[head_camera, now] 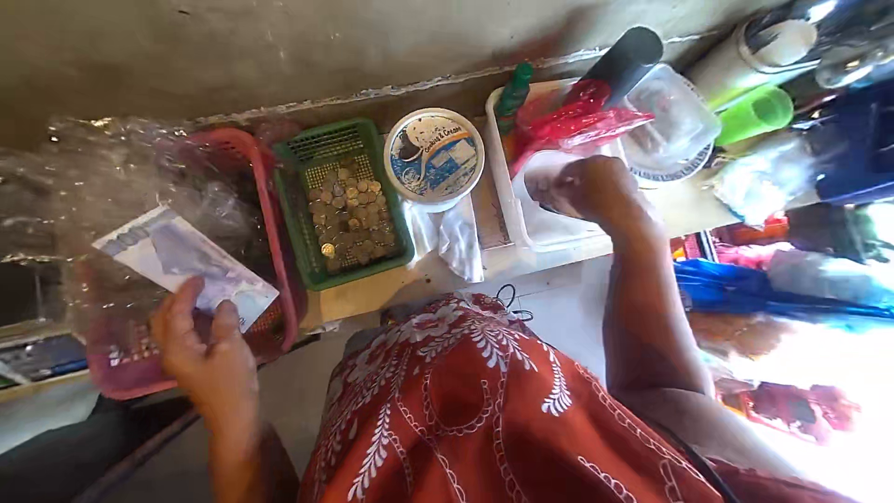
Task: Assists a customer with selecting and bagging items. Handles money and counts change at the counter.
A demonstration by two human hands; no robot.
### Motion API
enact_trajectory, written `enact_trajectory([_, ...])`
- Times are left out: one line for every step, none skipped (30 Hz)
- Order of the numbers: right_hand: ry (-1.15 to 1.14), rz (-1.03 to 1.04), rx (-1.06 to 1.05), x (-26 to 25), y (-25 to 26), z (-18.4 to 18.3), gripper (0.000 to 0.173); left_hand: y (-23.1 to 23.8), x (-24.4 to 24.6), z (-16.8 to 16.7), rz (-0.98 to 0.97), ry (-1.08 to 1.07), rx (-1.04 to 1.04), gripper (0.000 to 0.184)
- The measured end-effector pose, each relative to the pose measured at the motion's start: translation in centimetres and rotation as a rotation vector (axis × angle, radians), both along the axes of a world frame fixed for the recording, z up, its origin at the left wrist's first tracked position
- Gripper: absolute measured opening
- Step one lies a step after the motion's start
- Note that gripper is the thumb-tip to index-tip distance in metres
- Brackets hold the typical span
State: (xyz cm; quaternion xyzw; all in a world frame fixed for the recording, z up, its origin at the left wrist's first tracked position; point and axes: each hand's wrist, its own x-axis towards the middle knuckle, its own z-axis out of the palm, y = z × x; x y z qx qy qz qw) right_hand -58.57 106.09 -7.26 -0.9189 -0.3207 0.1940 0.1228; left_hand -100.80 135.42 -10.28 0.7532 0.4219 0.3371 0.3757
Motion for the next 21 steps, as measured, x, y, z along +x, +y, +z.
enact_trajectory([-0.006, -0.067, -0.1, 1.4, -0.8, -1.1, 0.018, 0.1, -0.4, -0.2, 0.029, -0.017, -0.033, 0.045])
enact_trajectory([0.001, -0.107, -0.188, 2.3, -1.2, -2.3, 0.019, 0.2, -0.5, -0.2, 0.045, -0.055, -0.072, 0.043])
enact_trajectory([0.015, -0.129, -0.265, 2.8, -1.1, -3.5, 0.021, 0.2, -0.3, -0.2, 0.054, -0.116, -0.124, 0.041])
enact_trajectory([0.019, -0.128, -0.333, 3.0, -0.9, -4.5, 0.025, 0.2, 0.0, -0.1, 0.055, -0.196, -0.184, 0.039])
enact_trajectory([0.025, -0.119, -0.388, 3.0, -0.6, -5.4, 0.028, 0.1, 0.5, 0.1, 0.046, -0.281, -0.254, 0.035])
enact_trajectory([0.022, -0.093, -0.411, 2.9, -0.5, -6.1, 0.03, 0.1, 1.0, 0.7, 0.024, -0.361, -0.335, 0.035])
enact_trajectory([0.006, -0.056, -0.394, 3.0, -0.6, -6.6, 0.028, 0.1, 1.5, 1.3, 0.008, -0.442, -0.418, 0.036])
enact_trajectory([-0.009, -0.016, -0.342, 3.2, -1.0, -7.0, 0.024, 0.2, 2.1, 1.9, 0.0, -0.51, -0.493, 0.039])
enact_trajectory([-0.024, 0.025, -0.285, 3.5, -1.6, -7.3, 0.021, 0.3, 2.5, 2.4, -0.012, -0.572, -0.557, 0.042])
enact_trajectory([-0.024, 0.057, -0.244, 3.7, -2.0, -7.5, 0.018, 0.5, 2.8, 2.9, -0.053, -0.63, -0.611, 0.05])
enact_trajectory([-0.014, 0.072, -0.227, 4.0, -2.2, -7.5, 0.017, 0.7, 3.0, 3.1, -0.106, -0.696, -0.657, 0.061])
enact_trajectory([-0.003, 0.078, -0.22, 4.4, -2.5, -7.5, 0.018, 1.0, 3.3, 3.4, -0.145, -0.763, -0.708, 0.071])
enact_trajectory([0.004, 0.082, -0.204, 4.7, -3.0, -7.5, 0.02, 1.3, 3.6, 3.5, -0.178, -0.845, -0.764, 0.08])
enact_trajectory([0.019, 0.082, -0.199, 4.9, -3.2, -7.4, 0.02, 1.4, 3.8, 3.6, -0.187, -0.915, -0.825, 0.086])
enact_trajectory([0.048, 0.083, -0.216, 4.8, -2.9, -7.1, 0.019, 1.3, 4.1, 3.8, -0.182, -0.963, -0.876, 0.09])
enact_trajectory([0.07, 0.093, -0.242, 4.7, -2.6, -7.0, 0.018, 1.2, 4.4, 3.8, -0.182, -0.998, -0.916, 0.091])
enact_trajectory([0.078, 0.111, -0.276, 4.4, -2.2, -7.1, 0.015, 1.1, 4.6, 3.7, -0.185, -1.022, -0.947, 0.091])
enact_trajectory([0.075, 0.132, -0.308, 4.2, -1.7, -7.3, 0.012, 1.0, 4.8, 3.6, -0.19, -1.037, -0.968, 0.091])
enact_trajectory([0.065, 0.154, -0.342, 4.2, -1.3, -7.4, 0.011, 0.9, 5.0, 3.4, -0.197, -1.053, -0.987, 0.091])
enact_trajectory([0.056, 0.179, -0.372, 4.2, -1.0, -7.6, 0.011, 0.7, 5.2, 3.3, -0.195, -1.059, -1.007, 0.091])
enact_trajectory([0.052, 0.198, -0.396, 4.2, -0.9, -7.7, 0.013, 0.4, 5.3, 3.2, -0.194, -1.055, -1.024, 0.09])
